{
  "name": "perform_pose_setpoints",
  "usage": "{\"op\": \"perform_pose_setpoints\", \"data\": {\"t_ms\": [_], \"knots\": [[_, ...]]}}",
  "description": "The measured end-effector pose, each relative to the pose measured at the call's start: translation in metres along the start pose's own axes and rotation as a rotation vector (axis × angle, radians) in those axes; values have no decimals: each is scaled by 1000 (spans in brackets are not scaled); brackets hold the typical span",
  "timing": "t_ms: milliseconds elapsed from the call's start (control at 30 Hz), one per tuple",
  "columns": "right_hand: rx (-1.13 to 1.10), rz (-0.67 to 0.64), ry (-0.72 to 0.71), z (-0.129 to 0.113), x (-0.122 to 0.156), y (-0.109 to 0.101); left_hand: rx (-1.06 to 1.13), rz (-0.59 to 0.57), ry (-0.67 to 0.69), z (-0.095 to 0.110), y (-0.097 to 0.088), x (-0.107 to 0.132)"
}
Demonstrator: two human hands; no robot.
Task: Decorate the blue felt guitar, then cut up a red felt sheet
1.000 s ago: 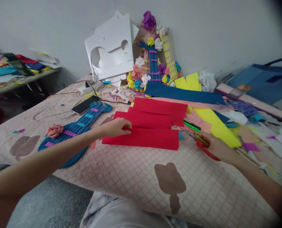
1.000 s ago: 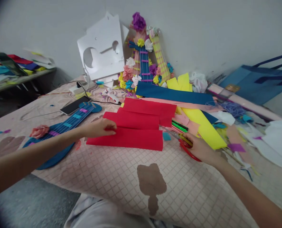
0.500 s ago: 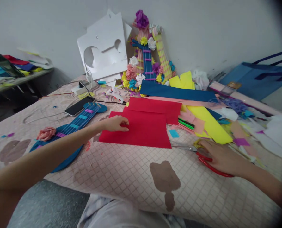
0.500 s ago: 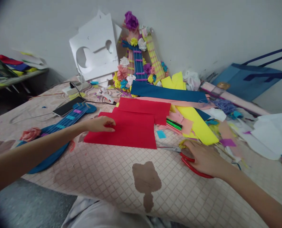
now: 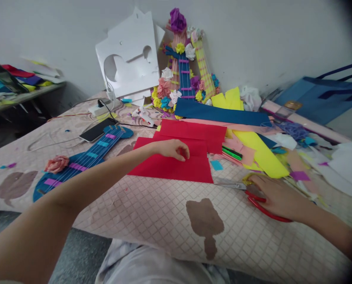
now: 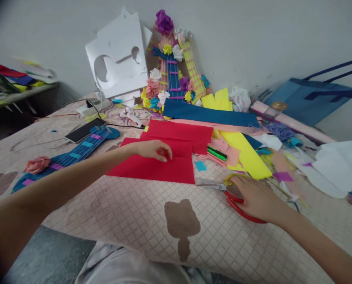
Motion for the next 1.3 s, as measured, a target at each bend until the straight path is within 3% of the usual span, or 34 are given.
{"op": "perform_pose_setpoints", "data": {"t_ms": [100, 367, 733, 967, 1167, 1300], "knots": [[18, -61, -60, -4, 1, 3, 52, -9, 18, 3, -1, 0], [22, -47, -88, -14, -4, 3, 152, 43, 66, 7, -4, 7], [93, -41, -75, -3, 1, 2, 240, 67, 105, 9, -5, 9], [86, -46, -92, -14, -6, 2, 237, 63, 101, 5, -3, 7], [96, -100, -127, -24, -9, 0, 57, 126, 88, -4, -3, 2], [108, -101, -133, -25, -9, -1, -220, 262, 210, 13, 3, -1]]}}
Point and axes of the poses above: each hand's wrist, its own x-axis away from the middle knuckle, its own y-axis out of the palm, z = x × y, the point moved 6 cm from there along -x, towards the middle knuckle, and after that the axes turned 2 degrees about z, right-handed, at the moved point
